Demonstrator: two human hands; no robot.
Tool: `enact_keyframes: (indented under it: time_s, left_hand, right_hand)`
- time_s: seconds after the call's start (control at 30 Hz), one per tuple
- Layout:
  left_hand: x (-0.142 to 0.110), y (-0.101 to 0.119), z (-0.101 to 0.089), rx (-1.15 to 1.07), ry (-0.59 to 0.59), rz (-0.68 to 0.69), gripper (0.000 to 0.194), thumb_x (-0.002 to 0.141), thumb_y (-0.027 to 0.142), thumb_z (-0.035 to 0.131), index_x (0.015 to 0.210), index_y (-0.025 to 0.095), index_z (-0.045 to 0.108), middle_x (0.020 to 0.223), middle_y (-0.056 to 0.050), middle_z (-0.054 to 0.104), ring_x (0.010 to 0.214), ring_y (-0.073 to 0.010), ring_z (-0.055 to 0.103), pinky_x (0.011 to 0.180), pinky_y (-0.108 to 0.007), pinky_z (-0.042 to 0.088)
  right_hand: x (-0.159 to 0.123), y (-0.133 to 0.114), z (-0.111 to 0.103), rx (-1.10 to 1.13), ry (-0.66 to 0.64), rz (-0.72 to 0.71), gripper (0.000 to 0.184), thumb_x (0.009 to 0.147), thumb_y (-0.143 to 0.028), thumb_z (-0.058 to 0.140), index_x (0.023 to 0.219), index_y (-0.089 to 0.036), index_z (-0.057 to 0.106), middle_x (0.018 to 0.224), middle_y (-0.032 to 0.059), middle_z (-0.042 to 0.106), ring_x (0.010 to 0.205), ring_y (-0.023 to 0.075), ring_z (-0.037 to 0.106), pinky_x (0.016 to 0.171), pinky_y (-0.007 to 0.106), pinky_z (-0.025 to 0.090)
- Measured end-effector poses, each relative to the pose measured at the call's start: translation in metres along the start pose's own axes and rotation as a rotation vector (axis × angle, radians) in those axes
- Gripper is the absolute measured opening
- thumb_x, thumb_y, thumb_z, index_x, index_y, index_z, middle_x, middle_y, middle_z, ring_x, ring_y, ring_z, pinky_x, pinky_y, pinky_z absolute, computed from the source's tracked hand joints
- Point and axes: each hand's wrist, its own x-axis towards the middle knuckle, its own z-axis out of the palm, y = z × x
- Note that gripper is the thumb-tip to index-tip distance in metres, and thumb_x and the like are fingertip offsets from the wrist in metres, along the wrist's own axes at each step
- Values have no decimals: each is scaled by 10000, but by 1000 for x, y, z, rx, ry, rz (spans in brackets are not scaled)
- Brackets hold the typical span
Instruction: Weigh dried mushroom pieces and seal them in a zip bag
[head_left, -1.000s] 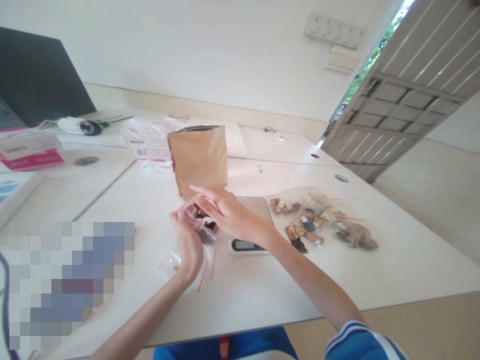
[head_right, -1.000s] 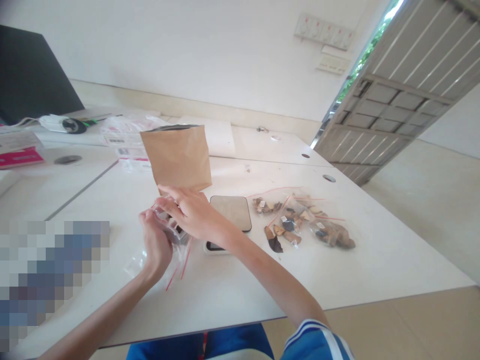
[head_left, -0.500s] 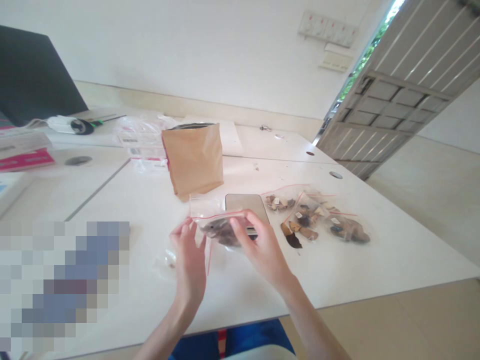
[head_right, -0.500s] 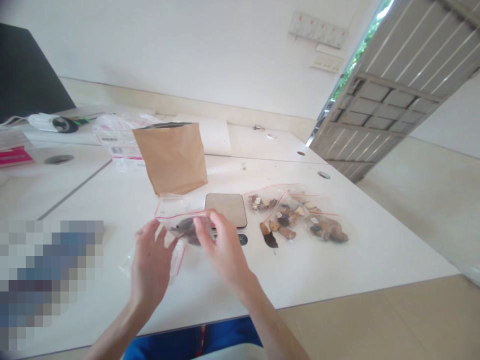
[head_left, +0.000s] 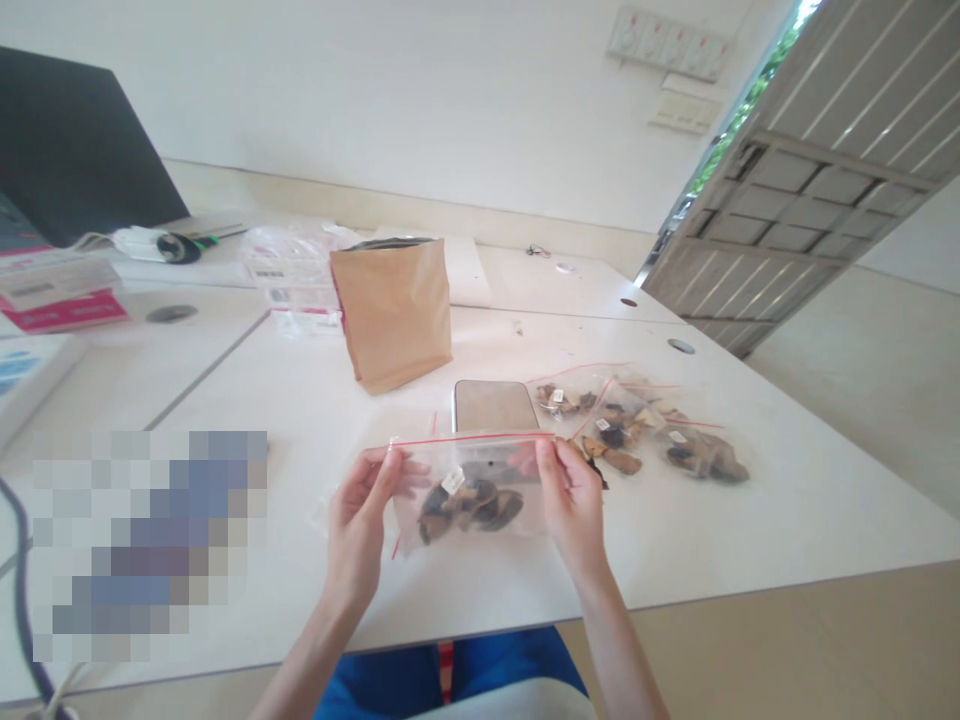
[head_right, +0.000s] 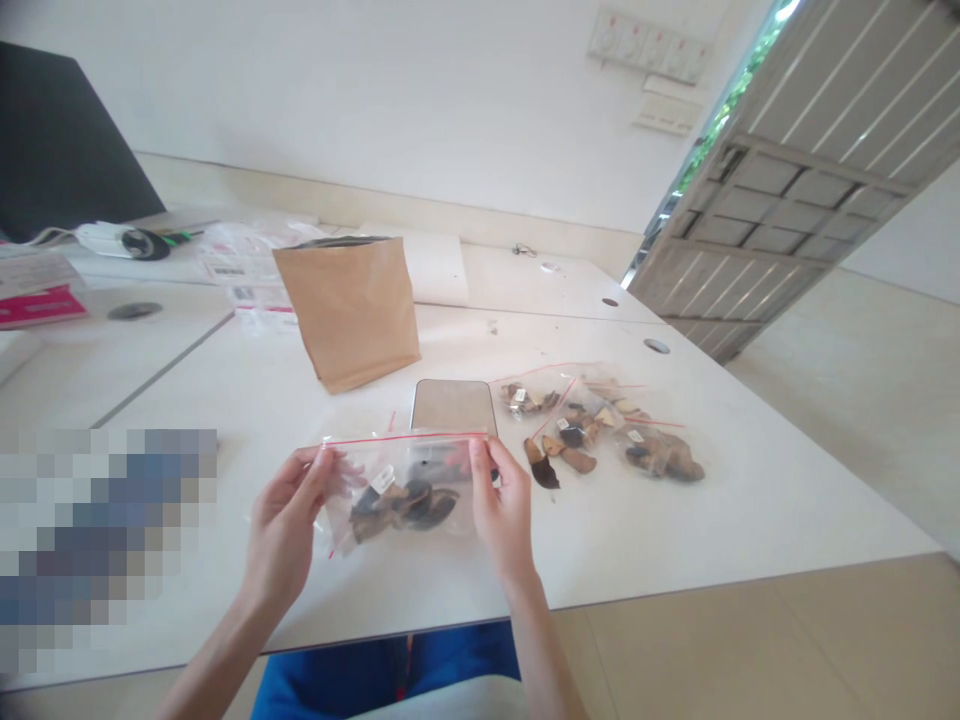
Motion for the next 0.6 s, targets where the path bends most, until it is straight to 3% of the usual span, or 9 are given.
enact_keyframes:
  time_s: [0.3,0.43,0.6]
  left_hand:
    - [-10,-4,14,9,-97,-47,316,835,487,573,819,180,646,786,-45,708,715,-167,672,642,-237,495]
    - [-13,-5,21,39,-72,-109,329,832,506,565,865,187,637,852,-53,719,701,-187,696,586,-239,496]
    - [-16,-6,23,110,-60,-72,338,837,509,553,885,185,639,883,-46,708,712,-195,708,591,-238,511]
  right_hand:
    - [-9,28,-16,158,124,204,298,801,-480,619,885,-193,627,755,60,724,739,220,678,739,350,529]
    - [-8,31,-21,117,145,183,341,841,-500,555,845,-178,667,838,86,728,785,218,661,756,342,517]
    - [-2,32,-24,3,99,132,411,868,-537,487,846,-171,672,815,75,705,716,186,624,665,287,490]
